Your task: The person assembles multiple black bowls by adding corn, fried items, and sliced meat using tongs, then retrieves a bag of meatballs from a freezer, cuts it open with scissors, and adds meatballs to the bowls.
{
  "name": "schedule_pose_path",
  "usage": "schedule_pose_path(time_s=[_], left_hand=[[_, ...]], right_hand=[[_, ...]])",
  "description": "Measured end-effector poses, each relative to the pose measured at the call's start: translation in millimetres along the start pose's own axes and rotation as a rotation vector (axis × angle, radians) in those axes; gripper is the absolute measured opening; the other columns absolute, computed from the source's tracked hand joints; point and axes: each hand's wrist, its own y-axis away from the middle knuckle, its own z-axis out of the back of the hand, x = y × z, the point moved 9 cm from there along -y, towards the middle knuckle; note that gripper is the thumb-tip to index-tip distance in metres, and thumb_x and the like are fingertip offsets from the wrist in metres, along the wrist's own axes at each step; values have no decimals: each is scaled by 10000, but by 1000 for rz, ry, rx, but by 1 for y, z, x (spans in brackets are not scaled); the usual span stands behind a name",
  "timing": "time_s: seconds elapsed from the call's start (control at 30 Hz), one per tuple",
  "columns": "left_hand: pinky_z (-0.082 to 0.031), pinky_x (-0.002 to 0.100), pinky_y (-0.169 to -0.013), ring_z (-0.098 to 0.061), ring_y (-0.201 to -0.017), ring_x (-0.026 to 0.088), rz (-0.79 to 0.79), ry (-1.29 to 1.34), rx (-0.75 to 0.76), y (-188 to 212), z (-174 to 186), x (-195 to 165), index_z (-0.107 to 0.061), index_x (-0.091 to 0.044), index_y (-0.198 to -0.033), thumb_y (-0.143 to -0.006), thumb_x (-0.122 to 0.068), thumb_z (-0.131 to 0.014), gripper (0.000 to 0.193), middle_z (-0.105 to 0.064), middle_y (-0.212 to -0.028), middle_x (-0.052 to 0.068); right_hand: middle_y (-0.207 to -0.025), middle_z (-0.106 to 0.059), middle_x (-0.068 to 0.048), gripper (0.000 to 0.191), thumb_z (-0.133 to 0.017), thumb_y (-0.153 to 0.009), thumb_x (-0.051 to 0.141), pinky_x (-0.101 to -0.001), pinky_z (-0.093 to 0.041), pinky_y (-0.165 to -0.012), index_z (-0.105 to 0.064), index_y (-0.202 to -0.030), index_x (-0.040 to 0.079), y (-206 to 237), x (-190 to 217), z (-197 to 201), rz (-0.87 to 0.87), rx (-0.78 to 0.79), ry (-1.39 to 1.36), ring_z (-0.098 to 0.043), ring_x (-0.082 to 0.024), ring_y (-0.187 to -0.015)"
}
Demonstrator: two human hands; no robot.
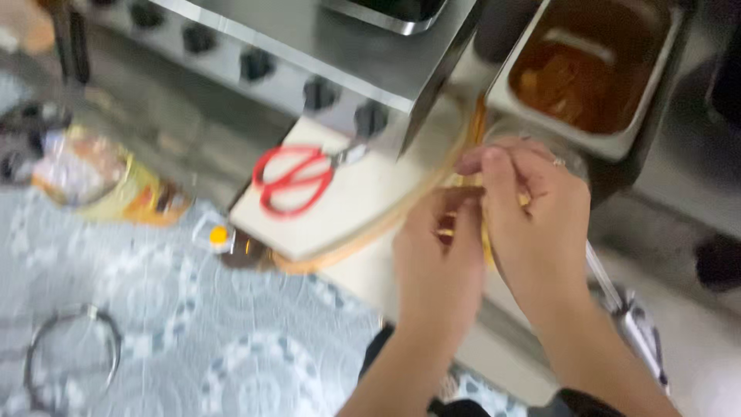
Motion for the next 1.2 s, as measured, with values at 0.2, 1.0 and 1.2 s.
schedule_pose_path(time_s=[0.2, 1.0, 1.2], left_hand=[[-544, 312, -768, -715, -811, 146, -88, 36, -271, 94, 74, 62, -757, -11, -1001, -1012, -253, -499, 354, -780, -866, 85], [-536, 294, -781, -641, -819, 136, -36, 412, -409, 181, 75, 129, -658, -1, -922, -982, -181, -529, 229, -696, -870, 48], [-520, 291, -791, -641, -821, 151, -122, 276, -265, 169, 39, 70, -647, 27, -894, -984, -160, -548, 231, -711, -837, 80]], right_hand=[[-1087, -716, -94, 142, -732, -868, 55, -314, -585, -788, -758, -1007, 47, 131, 13, -18, 132, 122, -32, -688, -213, -916], [-907, -745, -151, 332, -705, -875, 210, -386, -570, -708, -684, -1158, 38, 225, -48, 10, -18, 468, 199, -734, -347, -814], [-823, -737, -97, 410, -662, -951, 263, -377, -530, -570, -651, -1324, 93, 163, -22, 69, -351, 132, 120, -718, -173, -669]])
